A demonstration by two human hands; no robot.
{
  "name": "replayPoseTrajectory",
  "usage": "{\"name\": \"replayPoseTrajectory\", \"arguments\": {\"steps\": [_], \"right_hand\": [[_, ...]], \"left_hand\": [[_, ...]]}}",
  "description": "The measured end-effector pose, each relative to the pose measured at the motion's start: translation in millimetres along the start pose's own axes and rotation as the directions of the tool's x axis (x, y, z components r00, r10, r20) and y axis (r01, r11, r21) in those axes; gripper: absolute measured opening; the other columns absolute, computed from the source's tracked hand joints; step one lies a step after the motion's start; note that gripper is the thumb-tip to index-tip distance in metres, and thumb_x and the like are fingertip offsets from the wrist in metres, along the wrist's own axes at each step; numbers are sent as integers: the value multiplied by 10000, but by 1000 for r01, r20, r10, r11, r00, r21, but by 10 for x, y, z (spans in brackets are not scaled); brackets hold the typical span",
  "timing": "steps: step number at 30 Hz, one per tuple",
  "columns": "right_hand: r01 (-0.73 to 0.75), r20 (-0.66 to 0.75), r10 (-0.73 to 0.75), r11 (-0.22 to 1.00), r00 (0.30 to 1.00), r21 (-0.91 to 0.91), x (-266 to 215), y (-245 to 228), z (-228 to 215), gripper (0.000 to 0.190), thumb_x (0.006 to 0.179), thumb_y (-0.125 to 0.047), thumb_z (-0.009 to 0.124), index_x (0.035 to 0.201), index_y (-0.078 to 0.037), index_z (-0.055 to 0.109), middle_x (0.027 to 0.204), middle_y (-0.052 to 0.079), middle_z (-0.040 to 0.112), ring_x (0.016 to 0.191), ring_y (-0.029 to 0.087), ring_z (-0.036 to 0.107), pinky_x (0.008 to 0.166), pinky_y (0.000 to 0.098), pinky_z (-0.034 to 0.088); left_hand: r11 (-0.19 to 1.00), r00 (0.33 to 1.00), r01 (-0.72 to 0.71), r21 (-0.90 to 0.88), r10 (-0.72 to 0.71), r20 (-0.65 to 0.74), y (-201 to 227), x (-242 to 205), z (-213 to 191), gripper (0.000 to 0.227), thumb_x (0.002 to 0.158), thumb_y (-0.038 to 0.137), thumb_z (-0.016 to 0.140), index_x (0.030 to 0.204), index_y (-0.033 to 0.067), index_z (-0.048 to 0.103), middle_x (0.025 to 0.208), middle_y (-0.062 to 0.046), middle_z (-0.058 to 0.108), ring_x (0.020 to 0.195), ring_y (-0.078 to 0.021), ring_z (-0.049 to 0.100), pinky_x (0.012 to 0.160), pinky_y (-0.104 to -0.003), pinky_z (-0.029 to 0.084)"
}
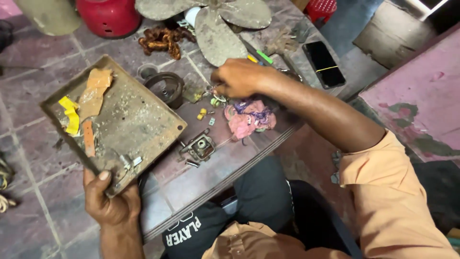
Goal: Repairing and cleaning the components of an electric fan.
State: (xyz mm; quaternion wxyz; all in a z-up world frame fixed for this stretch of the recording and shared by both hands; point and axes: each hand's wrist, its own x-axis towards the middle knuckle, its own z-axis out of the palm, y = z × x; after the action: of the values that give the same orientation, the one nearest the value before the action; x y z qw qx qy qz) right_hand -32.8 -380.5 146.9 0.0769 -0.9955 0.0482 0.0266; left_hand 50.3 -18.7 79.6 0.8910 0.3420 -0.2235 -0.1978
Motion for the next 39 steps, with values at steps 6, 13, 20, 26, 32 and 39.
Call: {"name": "replayPoseTrajectory", "arguments": {"steps": [6,13,20,26,32,39], "right_hand": [[-182,-431,178,983,885,31,227,541,22,564,842,-408,783,1230,-12,682,1106,262,714,1002,423,704,872,511,552],[-592,-47,593,805,804,31,567,279,44,1386,624,-756,791,1616,-96,84,1524,413,266,1169,512,591,875,551,569],[-520,-318,543,839,777,162,614,970,-19,1165,647,-578,863,1577,-118,333,1423,337,491,1279,480,531,1000,567,475],[-194,-545,332,935,770,297,420,1795,-562,938,695,-550,921,1397,-20,597,1380,224,635,1281,361,600,1097,437,448],[-266,-527,304,953,794,149,427,2465,-436,927,668,-551,928,1359,1,653,1343,256,647,1262,390,599,1092,457,447],[-279,-425,360,929,831,242,536,2664,191,1010,652,-591,915,1400,10,599,1383,284,595,1288,423,557,1110,477,426]], "left_hand": [[1000,999,17,-26,-18,-36,-62,-41,-164,758,934,149,570,1632,-70,371,1419,-176,569,1364,-304,556,1239,-447,405],[999,996,-28,-20,26,-81,-63,-37,-215,748,941,151,556,1627,-84,371,1425,-216,547,1376,-336,533,1242,-474,377],[998,993,-55,-2,55,-104,-21,-47,-46,818,903,175,548,1642,-90,317,1570,-236,481,1483,-367,467,1317,-498,313],[997,987,43,60,-33,-160,2,-72,-126,865,845,188,543,1628,-55,267,1559,-248,448,1456,-380,462,1240,-554,335],[993,974,85,85,-64,-218,-202,2,-634,911,830,191,555,1660,-23,248,1513,-279,445,1397,-398,474,1166,-577,365],[994,972,79,78,-59,-228,-297,-16,-861,909,869,197,569,1694,-13,249,1502,-276,436,1401,-388,463,1185,-574,362]]}}
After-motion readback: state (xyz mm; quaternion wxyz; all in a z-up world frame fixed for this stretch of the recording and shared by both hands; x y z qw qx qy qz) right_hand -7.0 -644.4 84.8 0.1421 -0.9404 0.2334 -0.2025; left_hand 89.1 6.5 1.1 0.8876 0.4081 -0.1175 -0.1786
